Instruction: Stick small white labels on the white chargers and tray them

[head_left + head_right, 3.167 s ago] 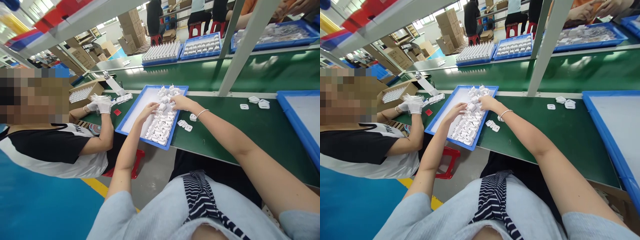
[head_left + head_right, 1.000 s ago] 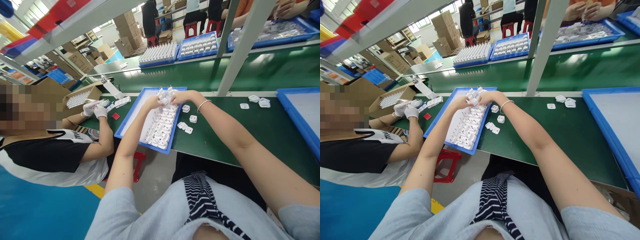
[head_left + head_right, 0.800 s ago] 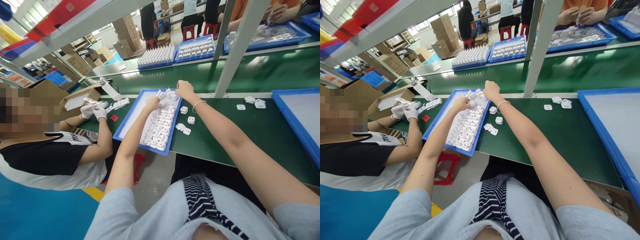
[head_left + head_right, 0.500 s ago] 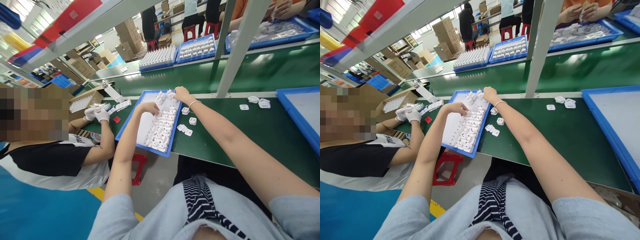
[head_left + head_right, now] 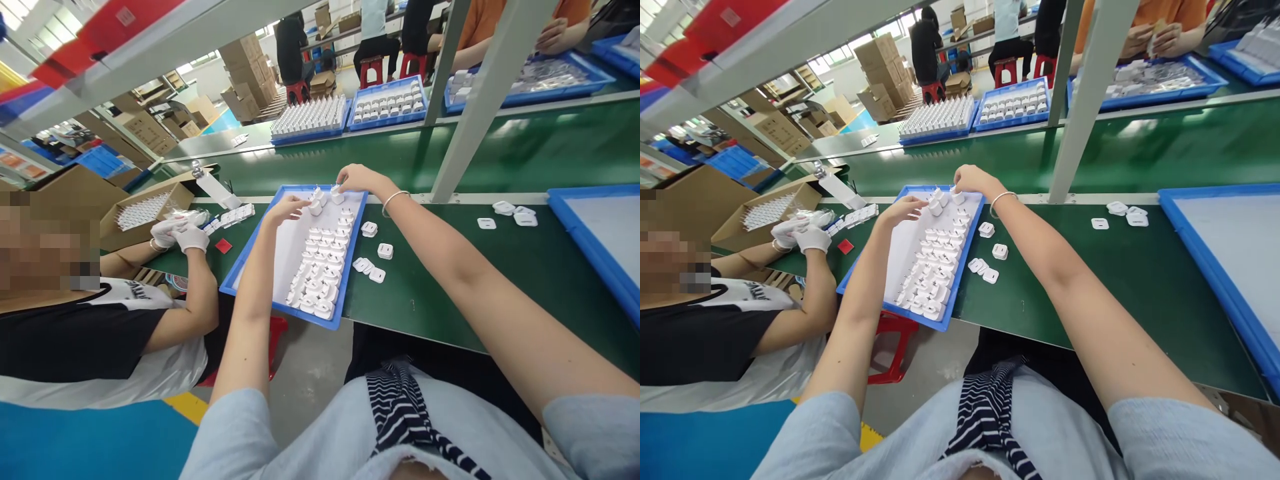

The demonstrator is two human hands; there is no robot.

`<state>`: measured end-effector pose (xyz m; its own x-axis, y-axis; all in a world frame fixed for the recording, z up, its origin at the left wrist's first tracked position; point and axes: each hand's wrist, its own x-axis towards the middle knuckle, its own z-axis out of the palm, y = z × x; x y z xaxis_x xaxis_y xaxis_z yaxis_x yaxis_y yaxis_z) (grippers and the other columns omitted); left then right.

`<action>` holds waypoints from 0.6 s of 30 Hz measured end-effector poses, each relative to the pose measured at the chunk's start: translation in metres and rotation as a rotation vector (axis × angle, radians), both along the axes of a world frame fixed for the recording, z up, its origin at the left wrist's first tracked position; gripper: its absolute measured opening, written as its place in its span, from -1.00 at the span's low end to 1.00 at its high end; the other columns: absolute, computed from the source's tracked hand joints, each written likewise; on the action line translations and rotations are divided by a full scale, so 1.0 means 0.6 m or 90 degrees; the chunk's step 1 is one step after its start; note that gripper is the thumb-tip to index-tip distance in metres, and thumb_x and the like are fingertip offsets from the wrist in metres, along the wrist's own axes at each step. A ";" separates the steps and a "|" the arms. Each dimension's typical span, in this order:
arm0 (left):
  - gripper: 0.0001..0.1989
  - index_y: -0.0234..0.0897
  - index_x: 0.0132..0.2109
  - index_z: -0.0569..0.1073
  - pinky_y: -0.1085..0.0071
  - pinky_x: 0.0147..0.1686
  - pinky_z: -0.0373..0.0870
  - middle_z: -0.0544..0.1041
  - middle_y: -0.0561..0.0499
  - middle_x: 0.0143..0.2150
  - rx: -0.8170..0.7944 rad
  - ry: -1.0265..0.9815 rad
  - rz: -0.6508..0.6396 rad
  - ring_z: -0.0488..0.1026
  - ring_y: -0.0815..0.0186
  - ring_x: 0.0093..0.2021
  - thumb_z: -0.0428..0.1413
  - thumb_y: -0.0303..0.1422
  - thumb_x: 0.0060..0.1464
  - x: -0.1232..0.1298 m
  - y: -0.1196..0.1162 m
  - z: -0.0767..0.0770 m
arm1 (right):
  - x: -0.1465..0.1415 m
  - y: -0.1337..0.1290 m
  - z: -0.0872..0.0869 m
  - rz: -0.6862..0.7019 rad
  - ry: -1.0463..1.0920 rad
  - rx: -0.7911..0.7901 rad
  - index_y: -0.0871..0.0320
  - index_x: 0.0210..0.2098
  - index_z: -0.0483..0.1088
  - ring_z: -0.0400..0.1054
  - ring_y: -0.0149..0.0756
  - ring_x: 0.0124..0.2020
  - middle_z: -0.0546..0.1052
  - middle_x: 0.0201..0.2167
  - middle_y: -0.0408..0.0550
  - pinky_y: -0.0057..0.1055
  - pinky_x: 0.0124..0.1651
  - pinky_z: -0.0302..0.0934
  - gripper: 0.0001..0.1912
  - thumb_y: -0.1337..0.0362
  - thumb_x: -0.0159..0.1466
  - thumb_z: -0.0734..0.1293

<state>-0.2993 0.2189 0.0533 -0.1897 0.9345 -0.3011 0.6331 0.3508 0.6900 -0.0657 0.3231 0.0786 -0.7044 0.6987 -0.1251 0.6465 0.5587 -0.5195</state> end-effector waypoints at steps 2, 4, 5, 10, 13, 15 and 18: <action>-0.18 -0.27 0.30 0.31 0.21 0.01 0.49 0.46 -0.31 0.20 0.033 0.019 0.022 0.54 0.09 0.04 0.30 -0.06 -0.06 0.012 0.019 -0.023 | -0.031 0.004 -0.016 -0.012 0.008 0.033 0.21 0.33 0.31 0.35 -0.08 0.25 0.39 0.32 0.15 -0.34 0.18 0.30 -0.33 0.36 0.25 0.43; -0.07 -0.25 0.37 0.21 0.23 0.16 0.39 0.35 -0.28 0.34 0.082 0.030 0.019 0.45 0.06 0.21 0.36 -0.17 -0.11 0.029 0.037 -0.045 | -0.058 0.004 -0.032 -0.005 -0.002 0.042 0.20 0.30 0.34 0.33 -0.10 0.27 0.40 0.31 0.14 -0.37 0.21 0.27 -0.36 0.40 0.23 0.43; -0.08 -0.24 0.38 0.20 0.26 0.24 0.32 0.30 -0.24 0.39 0.110 0.035 0.016 0.37 0.07 0.30 0.36 -0.22 -0.10 0.036 0.045 -0.054 | -0.067 0.003 -0.038 0.001 -0.010 0.042 0.21 0.25 0.41 0.36 -0.11 0.24 0.44 0.28 0.14 -0.39 0.19 0.27 -0.43 0.41 0.24 0.42; -0.35 -0.34 0.29 0.33 0.15 0.37 0.16 0.32 -0.21 0.38 0.184 0.040 0.000 0.26 0.11 0.38 0.25 -0.34 0.07 0.050 0.067 -0.071 | -0.070 -0.002 -0.037 0.049 -0.051 0.011 0.14 0.03 0.58 0.54 -0.20 -0.07 0.59 0.07 0.06 -0.46 -0.08 0.37 -0.62 0.42 0.22 0.43; -0.44 -0.36 0.25 0.38 0.07 0.36 0.16 0.38 -0.21 0.35 0.178 0.021 -0.029 0.28 0.11 0.36 0.21 -0.35 0.11 0.049 0.059 -0.065 | -0.048 -0.001 -0.020 0.073 -0.090 -0.012 0.12 -0.06 0.62 0.56 -0.21 -0.21 0.65 -0.10 0.02 -0.42 -0.15 0.37 -0.65 0.41 0.14 0.49; -0.43 -0.32 0.22 0.44 0.16 0.34 0.20 0.42 -0.16 0.32 0.149 -0.006 -0.071 0.31 0.11 0.33 0.25 -0.32 0.05 0.047 0.043 -0.059 | -0.030 0.003 -0.012 0.063 -0.108 -0.008 0.14 -0.09 0.64 0.56 -0.15 -0.19 0.66 -0.14 0.04 -0.38 -0.14 0.36 -0.66 0.41 0.11 0.52; -0.38 -0.24 0.14 0.55 0.25 0.18 0.37 0.55 -0.09 0.18 0.059 -0.064 -0.167 0.45 0.09 0.16 0.34 -0.25 -0.13 0.046 0.014 -0.046 | -0.004 0.011 -0.011 0.034 -0.114 -0.004 0.15 -0.06 0.63 0.55 -0.11 -0.15 0.65 -0.11 0.06 -0.37 -0.14 0.36 -0.64 0.40 0.13 0.50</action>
